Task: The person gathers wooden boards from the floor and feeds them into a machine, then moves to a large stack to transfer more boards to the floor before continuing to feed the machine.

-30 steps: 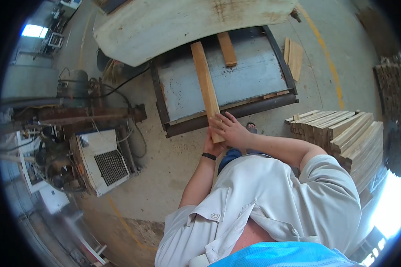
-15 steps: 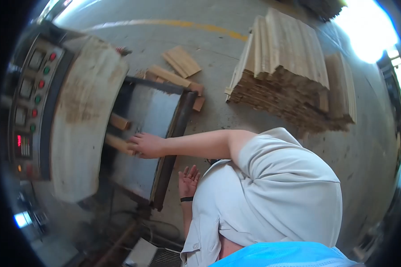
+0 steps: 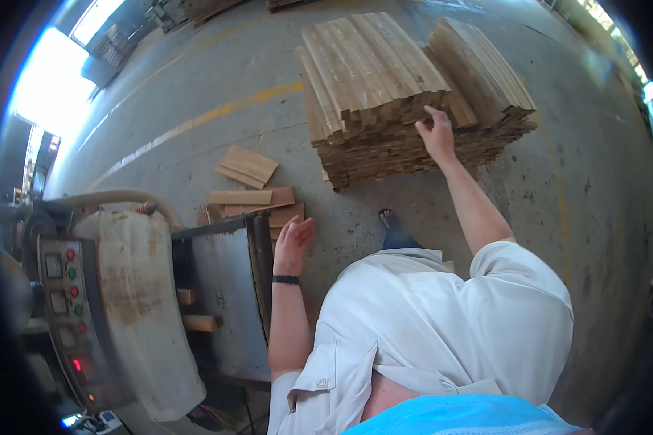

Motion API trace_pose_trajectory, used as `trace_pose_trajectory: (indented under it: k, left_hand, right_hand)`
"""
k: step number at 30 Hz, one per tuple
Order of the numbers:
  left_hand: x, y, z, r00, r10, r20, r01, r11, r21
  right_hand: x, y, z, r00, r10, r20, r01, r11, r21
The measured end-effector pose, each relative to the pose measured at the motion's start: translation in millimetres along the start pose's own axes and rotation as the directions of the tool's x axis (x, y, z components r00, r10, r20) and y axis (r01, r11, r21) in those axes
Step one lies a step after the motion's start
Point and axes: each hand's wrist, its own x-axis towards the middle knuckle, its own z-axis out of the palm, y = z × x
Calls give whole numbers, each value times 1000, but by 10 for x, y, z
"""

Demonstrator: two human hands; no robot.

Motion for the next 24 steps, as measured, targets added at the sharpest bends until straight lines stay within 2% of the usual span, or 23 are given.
trace_pose_trajectory:
  k: [2, 5, 7, 9, 10, 11, 12, 13, 15, 16, 17, 18, 19, 21, 24]
  left_hand:
    - [399, 166, 306, 1000, 12, 13, -12, 998, 54]
    - [1065, 399, 826, 998, 58, -11, -55, 988, 147]
    - [1570, 521, 1132, 994, 97, -44, -87, 977, 193]
    - [2100, 600, 1361, 972, 200, -123, -142, 919, 368]
    - [2299, 651, 1477, 970, 205, -132, -144, 918, 369]
    - [2495, 702, 1589, 977, 180, -116, -121, 910, 396]
    - [2680, 749, 1682, 983, 154, -100, -98, 901, 424]
    - [2882, 755, 1733, 981, 158, -108, -98, 899, 427]
    - [3205, 688, 1811, 997, 76, 7, -71, 882, 465]
    - [3288, 608, 1893, 984, 164, -63, -100, 819, 565]
    - [3350, 599, 1903, 984, 163, -72, -94, 820, 565]
    - [3390, 583, 1915, 975, 178, -133, -37, 719, 694]
    - [3394, 573, 1926, 961, 200, -190, 33, 599, 800]
    - [3362, 560, 1972, 952, 226, -206, 24, 616, 787]
    - [3229, 609, 2071, 949, 241, -203, -12, 672, 740]
  right_hand:
    - [245, 341, -92, 992, 117, -39, -118, 992, -31]
    - [668, 688, -125, 984, 142, -111, -149, 987, -64]
    - [983, 1026, -41, 987, 129, -96, -139, 986, -96]
    - [1306, 1349, 92, 968, 237, 79, -235, 972, -28]
    - [1476, 1465, 131, 969, 232, 85, -231, 973, -20]
    - [1657, 1574, 178, 885, 312, 347, -374, 918, 130]
    - [1808, 1645, 233, 738, 318, 595, -534, 814, 228]
    - [1910, 1668, 291, 737, 311, 600, -534, 813, 234]
    - [2019, 1662, 411, 658, 273, 702, -677, 622, 393]
    - [2024, 1614, 432, 654, 268, 707, -679, 620, 393]
    - [1991, 1562, 436, 652, 216, 727, -700, 541, 467]
    - [1965, 1525, 416, 652, 162, 741, -715, 455, 530]
    - [1936, 1533, 398, 646, 159, 747, -720, 453, 526]
    - [1907, 1568, 381, 690, 84, 719, -634, 549, 544]
    - [1845, 1557, 311, 685, 90, 723, -643, 541, 542]
